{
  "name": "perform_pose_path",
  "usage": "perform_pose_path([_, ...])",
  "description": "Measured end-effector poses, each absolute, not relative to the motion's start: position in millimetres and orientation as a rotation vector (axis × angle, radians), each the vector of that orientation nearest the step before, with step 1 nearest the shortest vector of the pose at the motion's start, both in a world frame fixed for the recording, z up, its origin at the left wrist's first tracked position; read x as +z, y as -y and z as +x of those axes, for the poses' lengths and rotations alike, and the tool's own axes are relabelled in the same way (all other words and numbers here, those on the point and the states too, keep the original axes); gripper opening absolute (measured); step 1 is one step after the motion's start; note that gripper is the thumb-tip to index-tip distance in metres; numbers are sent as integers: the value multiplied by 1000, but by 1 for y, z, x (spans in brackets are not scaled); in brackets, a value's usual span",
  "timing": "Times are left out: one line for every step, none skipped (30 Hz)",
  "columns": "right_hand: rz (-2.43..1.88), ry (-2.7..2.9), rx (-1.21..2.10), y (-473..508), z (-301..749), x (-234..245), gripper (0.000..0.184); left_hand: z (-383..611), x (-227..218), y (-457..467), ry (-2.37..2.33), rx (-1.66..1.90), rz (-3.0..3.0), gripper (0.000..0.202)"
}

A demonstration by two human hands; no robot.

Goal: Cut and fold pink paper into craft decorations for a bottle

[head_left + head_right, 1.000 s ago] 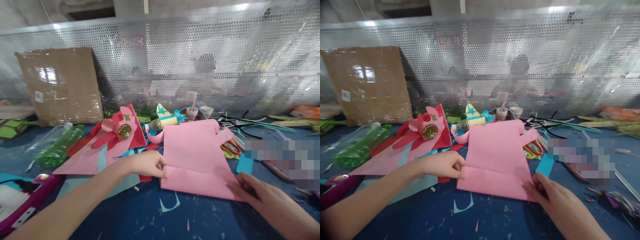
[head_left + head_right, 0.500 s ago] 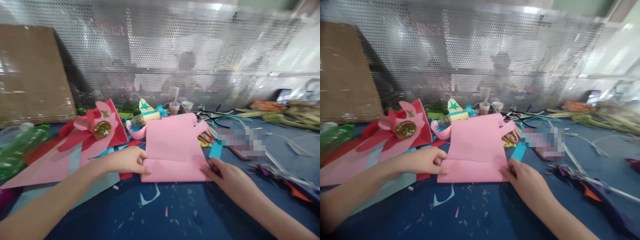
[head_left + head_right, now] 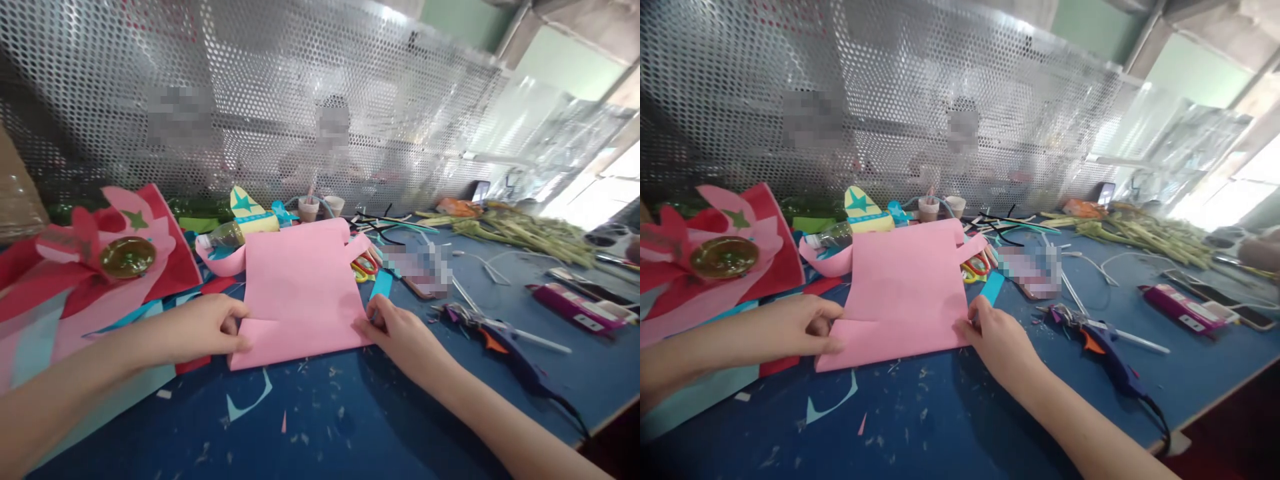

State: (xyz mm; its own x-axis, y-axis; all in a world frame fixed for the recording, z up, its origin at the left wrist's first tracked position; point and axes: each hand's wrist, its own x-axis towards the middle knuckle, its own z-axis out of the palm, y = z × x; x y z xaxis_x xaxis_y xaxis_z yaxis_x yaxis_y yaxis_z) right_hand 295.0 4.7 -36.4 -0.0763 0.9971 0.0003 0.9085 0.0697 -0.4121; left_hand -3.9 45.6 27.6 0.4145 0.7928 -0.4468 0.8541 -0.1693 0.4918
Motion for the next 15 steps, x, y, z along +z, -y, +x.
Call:
perform_pose_path([-1920,2056,454,-5,295,-36,16,-4,27,-46,-1393,-117,1966,28])
perform_pose_path([-1924,2048,463,-5,295,-36,16,-4,27,-45,-1391,-124,1960,28])
perform_pose_path([-1925,2044,470,-5,294,-36,17,-4,27,-45,-1391,-131,1957,27])
perform_pose_path([-1925,2042,474,-4,294,-35,17,-3,27,-45,-1391,-137,1957,26])
perform_pose_path([-1926,2041,477,-4,294,-35,17,-2,27,-45,-1394,-142,1958,25])
perform_pose_path([-1926,2043,478,-4,295,-35,17,-2,28,-45,-1402,-147,1961,24])
perform_pose_path([-1926,2045,478,-4,295,-35,16,-1,28,-44,-1416,-153,1966,22])
perform_pose_path([-1925,2048,477,-4,295,-35,16,0,29,-43,-1432,-162,1970,20])
perform_pose_path([-1924,2053,478,-3,296,-35,16,1,30,-43,-1450,-173,1976,19])
perform_pose_path([-1923,2060,480,-3,296,-35,16,2,31,-41,-1472,-181,1984,19])
perform_pose_path([-1919,2069,483,-3,296,-35,15,3,32,-40,-1494,-182,1993,22])
perform_pose_path([-1916,2077,484,-2,296,-36,14,3,33,-39,-1513,-175,1998,25])
perform_pose_path([-1912,2085,486,-2,296,-36,14,4,33,-38,-1529,-164,1998,28])
perform_pose_path([-1908,2095,486,-2,296,-36,13,4,34,-37,-1542,-150,1995,30])
perform_pose_path([-1904,2103,486,-2,295,-37,13,5,34,-36,-1554,-140,1992,31])
